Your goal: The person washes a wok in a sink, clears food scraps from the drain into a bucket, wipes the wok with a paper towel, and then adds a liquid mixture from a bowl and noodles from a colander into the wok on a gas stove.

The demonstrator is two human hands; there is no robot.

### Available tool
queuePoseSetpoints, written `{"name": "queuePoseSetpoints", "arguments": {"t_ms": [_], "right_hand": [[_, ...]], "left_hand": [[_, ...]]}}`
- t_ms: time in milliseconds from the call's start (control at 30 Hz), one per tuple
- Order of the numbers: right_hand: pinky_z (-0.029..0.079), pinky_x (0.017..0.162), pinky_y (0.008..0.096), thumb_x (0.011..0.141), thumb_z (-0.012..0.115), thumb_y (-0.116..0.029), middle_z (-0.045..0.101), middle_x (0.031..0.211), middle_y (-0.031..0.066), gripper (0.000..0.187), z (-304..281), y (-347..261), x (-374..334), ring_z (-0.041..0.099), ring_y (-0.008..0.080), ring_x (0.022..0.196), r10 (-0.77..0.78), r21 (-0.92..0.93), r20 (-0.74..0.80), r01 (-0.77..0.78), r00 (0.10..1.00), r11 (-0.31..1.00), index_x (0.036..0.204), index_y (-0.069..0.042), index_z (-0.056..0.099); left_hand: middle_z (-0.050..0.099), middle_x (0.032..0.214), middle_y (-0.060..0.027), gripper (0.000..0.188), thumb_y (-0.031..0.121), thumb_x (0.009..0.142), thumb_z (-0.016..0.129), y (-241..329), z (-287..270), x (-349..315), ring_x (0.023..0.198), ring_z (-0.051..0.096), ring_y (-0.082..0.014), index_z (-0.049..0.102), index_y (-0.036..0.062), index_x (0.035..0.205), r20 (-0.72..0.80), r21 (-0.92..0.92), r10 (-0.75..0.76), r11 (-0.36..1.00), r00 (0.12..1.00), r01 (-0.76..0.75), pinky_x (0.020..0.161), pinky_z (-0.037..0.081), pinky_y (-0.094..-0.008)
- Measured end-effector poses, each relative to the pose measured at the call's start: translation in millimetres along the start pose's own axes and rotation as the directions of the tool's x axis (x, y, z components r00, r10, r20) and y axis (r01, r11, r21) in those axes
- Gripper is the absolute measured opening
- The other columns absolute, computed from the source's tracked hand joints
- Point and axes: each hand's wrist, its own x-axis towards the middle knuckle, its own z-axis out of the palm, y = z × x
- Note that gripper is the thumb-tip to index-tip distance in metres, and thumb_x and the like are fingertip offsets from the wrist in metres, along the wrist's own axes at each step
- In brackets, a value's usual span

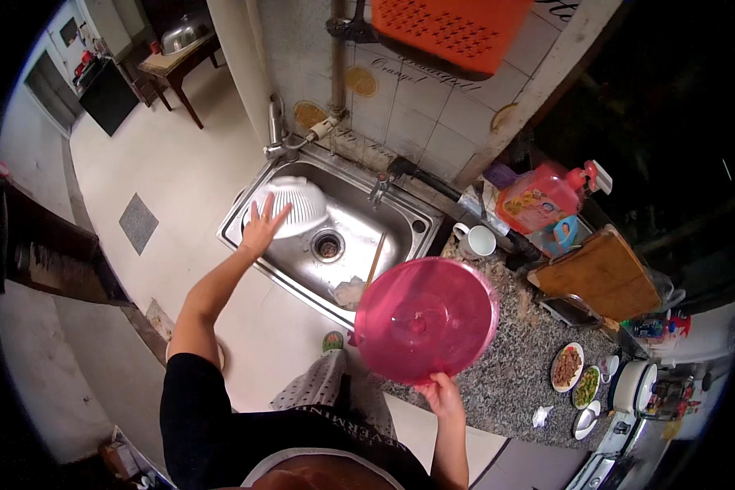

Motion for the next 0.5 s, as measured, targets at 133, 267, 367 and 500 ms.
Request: {"name": "queuePoseSetpoints", "arguments": {"t_ms": [133,267,367,500], "right_hand": [[0.056,0.061,0.0349,0.077,0.038,0.002,0.056,0.093,0.0192,0.032,34,-6,32,0.061,0.0277,0.075,-0.027,-0.242,0.006,0.028,1.0,0.97,0.108,0.009,0.038],[0.056,0.059,0.0338,0.079,0.035,0.002,0.051,0.101,0.0201,0.038,86,-8,64,0.06,0.0278,0.075,-0.002,-0.466,0.115,0.056,0.993,0.883,0.116,0.005,0.029],[0.056,0.057,0.0326,0.08,0.034,0.002,0.044,0.109,0.0204,0.044,129,-8,89,0.059,0.0282,0.079,-0.058,-0.526,0.211,0.163,0.976,0.834,0.122,0.0,0.021],[0.055,0.06,0.0336,0.078,0.037,0.004,0.039,0.115,0.0192,0.054,181,-23,123,0.055,0.0295,0.089,-0.157,-0.618,0.326,0.335,0.932,0.711,0.127,-0.003,0.015]], "left_hand": [[0.02,0.133,-0.0225,0.083,-0.013,0.066,0.046,-7,-43,-18,0.109,0.034,-0.049,0.02,0.0281,0.133,-0.082,-0.295,-0.099,0.953,0.992,0.07,0.08,0.046,-0.0409],[0.018,0.133,-0.0263,0.08,-0.011,0.063,0.046,-19,-56,-71,0.121,0.025,-0.0397,0.014,0.0088,0.134,-0.108,-0.738,-0.366,0.653,0.925,0.172,0.097,0.028,-0.0372],[0.026,0.128,-0.0221,0.072,-0.005,0.067,0.045,-31,-49,-119,0.117,0.033,-0.0318,0.015,0.0016,0.132,-0.136,-0.885,-0.552,0.44,0.823,0.149,0.096,0.03,-0.037],[0.049,0.094,-0.0126,0.041,0.002,0.073,0.046,-52,-28,-197,0.079,0.054,-0.0223,0.034,-0.0069,0.111,0.588,-0.806,-0.62,-0.501,0.519,0.315,0.072,0.049,-0.0356]]}}
